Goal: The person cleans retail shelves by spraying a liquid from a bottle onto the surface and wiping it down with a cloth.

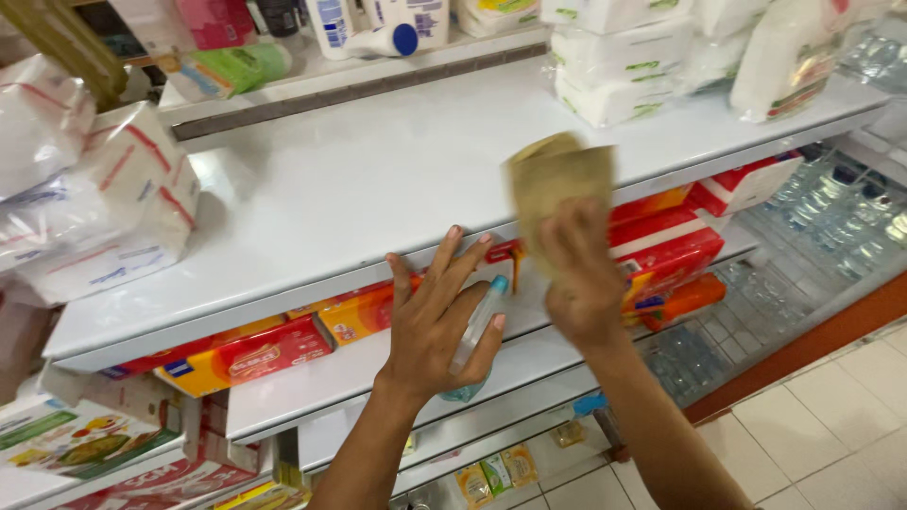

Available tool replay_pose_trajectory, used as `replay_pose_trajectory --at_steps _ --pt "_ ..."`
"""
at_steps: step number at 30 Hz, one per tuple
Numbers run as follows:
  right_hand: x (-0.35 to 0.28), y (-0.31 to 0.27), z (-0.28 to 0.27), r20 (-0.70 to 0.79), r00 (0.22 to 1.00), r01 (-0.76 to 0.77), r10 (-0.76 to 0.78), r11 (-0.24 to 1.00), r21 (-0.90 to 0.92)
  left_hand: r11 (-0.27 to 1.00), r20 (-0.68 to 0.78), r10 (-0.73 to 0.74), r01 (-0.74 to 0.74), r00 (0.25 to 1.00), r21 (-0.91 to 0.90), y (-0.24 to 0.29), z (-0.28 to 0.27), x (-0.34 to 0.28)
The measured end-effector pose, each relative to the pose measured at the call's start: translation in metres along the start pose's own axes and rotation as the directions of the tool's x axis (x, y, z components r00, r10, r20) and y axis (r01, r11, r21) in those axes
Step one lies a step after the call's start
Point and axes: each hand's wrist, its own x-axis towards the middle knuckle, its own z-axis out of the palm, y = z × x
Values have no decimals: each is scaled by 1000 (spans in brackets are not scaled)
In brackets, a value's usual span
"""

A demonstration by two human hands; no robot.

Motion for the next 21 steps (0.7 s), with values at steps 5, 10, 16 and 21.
replay_pose_trajectory --at_steps 5,10,16,21 --pt "2 46 -21 -7 994 110 -111 989 -104 999 -23 12 -13 1000 -31 11 28 14" --pt "1 101 -66 -189 976 -158 104 941 -299 999 4 27 -27 1000 -46 18 58 27" --pt "-11 81 -52 -42 999 7 -16 978 -208 996 38 62 -59 997 -68 28 96 46" --pt "-9 129 -104 41 998 49 -39 955 -293 991 58 67 -60 996 -117 40 124 62"
